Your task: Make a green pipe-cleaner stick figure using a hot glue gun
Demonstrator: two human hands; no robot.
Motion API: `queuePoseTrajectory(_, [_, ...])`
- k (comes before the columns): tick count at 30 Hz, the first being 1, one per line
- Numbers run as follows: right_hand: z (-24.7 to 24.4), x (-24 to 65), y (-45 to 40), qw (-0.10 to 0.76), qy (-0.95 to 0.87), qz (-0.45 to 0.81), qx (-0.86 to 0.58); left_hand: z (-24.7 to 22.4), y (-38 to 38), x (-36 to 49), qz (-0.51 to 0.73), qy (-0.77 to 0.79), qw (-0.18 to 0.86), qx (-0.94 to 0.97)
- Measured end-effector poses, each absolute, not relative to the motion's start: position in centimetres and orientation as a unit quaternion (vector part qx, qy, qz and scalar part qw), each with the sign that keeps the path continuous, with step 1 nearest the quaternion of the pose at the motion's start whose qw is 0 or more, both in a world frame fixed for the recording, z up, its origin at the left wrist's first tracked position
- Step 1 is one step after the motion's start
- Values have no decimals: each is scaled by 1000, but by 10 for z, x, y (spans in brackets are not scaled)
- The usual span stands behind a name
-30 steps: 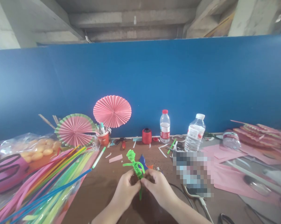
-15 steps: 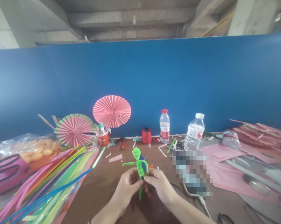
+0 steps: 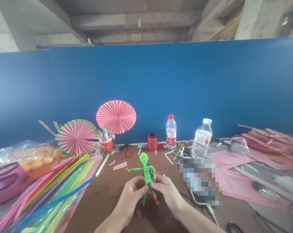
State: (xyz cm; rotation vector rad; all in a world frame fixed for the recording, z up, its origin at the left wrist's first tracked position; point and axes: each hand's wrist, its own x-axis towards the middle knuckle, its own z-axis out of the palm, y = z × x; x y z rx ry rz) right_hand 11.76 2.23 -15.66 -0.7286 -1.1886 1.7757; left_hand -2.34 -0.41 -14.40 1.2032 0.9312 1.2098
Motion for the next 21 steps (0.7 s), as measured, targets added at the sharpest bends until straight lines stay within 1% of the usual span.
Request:
queuePoseTrajectory(5, [-156, 117, 20, 403, -540, 669, -314, -147, -3, -26, 531, 438, 549, 474])
queuePoseTrajectory(7, [-148, 120, 18, 392, -619, 581, -354, -147, -3, -26, 540, 437, 559, 454])
queuePoseTrajectory(9, [-135, 128, 17, 377, -700, 444, -413, -145, -3, -26, 550, 431, 571, 431])
queuePoseTrajectory(11, [-114, 142, 17, 358, -737, 347, -457, -144, -3, -26, 559, 430, 581, 406])
queuePoseTrajectory(12, [-102, 151, 19, 367, -739, 317, -468, -144, -3, -26, 560, 431, 586, 397])
queuePoseTrajectory(14, [-77, 174, 21, 378, -721, 302, -496, -144, -3, -26, 558, 432, 591, 390])
queuePoseTrajectory(17, [-49, 211, 24, 424, -666, 287, -542, -145, -4, -26, 550, 431, 592, 402])
queuePoseTrajectory(19, [-43, 234, 26, 438, -636, 294, -564, -145, -3, -26, 548, 438, 585, 407])
queuePoseTrajectory(21, [-51, 254, 28, 437, -622, 306, -573, -145, -2, -24, 550, 447, 579, 403])
